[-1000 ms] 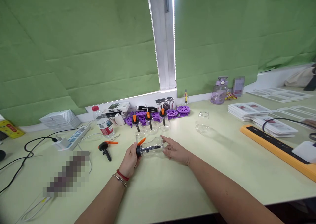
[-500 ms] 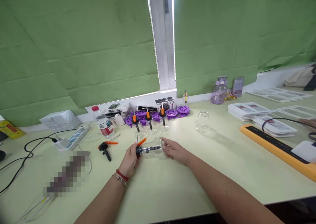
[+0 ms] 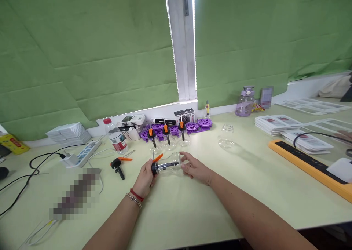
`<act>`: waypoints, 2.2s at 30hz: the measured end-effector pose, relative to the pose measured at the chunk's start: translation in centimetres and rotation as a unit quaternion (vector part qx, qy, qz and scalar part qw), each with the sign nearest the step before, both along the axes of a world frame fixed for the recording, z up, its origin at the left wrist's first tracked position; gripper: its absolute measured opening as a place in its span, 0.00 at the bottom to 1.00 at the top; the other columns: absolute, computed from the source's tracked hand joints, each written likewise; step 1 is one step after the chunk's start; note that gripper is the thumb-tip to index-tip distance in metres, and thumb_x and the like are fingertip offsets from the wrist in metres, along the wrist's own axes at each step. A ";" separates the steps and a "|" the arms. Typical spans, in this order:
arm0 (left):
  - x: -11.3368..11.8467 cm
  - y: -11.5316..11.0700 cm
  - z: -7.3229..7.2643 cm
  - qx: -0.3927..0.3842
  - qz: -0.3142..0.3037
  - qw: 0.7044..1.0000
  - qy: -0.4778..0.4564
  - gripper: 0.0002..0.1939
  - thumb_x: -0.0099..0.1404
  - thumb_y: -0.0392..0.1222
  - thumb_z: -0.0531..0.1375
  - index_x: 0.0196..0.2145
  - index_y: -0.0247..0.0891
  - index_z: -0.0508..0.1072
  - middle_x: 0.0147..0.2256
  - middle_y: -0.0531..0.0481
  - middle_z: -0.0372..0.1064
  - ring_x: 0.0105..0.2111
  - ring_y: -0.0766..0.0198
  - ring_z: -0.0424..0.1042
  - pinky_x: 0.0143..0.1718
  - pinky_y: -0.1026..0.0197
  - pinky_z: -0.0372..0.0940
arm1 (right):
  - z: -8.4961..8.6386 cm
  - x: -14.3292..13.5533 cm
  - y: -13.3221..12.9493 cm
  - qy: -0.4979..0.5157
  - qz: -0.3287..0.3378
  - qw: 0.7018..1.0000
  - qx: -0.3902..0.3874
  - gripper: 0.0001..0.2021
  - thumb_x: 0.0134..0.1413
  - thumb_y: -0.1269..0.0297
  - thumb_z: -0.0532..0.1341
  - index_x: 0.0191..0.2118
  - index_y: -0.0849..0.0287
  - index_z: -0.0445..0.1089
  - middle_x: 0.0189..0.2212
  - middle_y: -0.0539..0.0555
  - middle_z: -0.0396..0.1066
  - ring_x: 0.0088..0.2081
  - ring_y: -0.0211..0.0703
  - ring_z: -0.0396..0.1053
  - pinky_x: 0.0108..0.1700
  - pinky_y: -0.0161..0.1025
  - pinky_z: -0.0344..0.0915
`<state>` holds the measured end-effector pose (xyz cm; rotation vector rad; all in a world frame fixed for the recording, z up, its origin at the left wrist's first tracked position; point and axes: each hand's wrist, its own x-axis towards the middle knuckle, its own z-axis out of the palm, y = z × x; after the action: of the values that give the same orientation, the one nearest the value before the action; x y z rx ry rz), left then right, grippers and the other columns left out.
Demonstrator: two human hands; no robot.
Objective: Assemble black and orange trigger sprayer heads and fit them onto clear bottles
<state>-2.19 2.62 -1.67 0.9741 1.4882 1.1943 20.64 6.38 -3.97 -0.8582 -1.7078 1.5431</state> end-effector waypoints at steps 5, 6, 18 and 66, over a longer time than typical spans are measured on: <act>-0.1 0.1 -0.1 -0.007 -0.003 1.000 0.003 0.27 0.62 0.62 0.46 0.37 0.34 0.68 0.18 0.59 0.54 0.12 0.74 0.48 0.12 0.69 0.40 | 0.4 0.2 -0.2 0.018 0.037 0.999 0.006 0.40 0.49 0.54 0.64 0.64 0.42 0.43 0.58 0.58 0.49 0.32 0.32 0.58 0.33 0.36 0.63; -0.1 0.1 -0.1 -0.007 -0.001 1.000 0.005 0.27 0.62 0.62 0.46 0.36 0.34 0.67 0.18 0.59 0.54 0.12 0.74 0.48 0.12 0.69 0.40 | 0.4 0.2 -0.2 0.019 0.038 0.999 0.002 0.40 0.48 0.54 0.64 0.64 0.42 0.44 0.56 0.58 0.51 0.31 0.32 0.57 0.33 0.36 0.63; 0.6 -0.2 0.2 0.015 0.038 0.999 0.002 0.21 0.63 0.59 0.47 0.29 0.37 0.62 0.18 0.59 0.53 0.16 0.72 0.52 0.16 0.68 0.43 | 1.1 -0.4 -0.2 0.033 0.015 0.998 -0.060 0.36 0.48 0.51 0.63 0.61 0.49 0.51 0.47 0.57 0.58 0.21 0.26 0.55 0.23 0.34 0.55; -10.5 2.8 0.9 -0.004 0.222 0.795 0.565 0.19 0.59 0.43 0.52 0.46 0.33 0.69 0.58 0.34 0.53 0.56 0.43 0.55 0.52 0.42 0.53 | -1.0 2.7 5.1 -0.098 -0.398 0.891 0.195 0.38 0.42 0.49 0.63 0.57 0.54 0.48 0.52 0.60 0.61 0.47 0.51 0.64 0.48 0.49 0.63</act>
<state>-12.73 5.38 -0.82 1.5029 2.7824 0.8805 23.29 11.44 -4.97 -1.3003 -1.4315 0.5571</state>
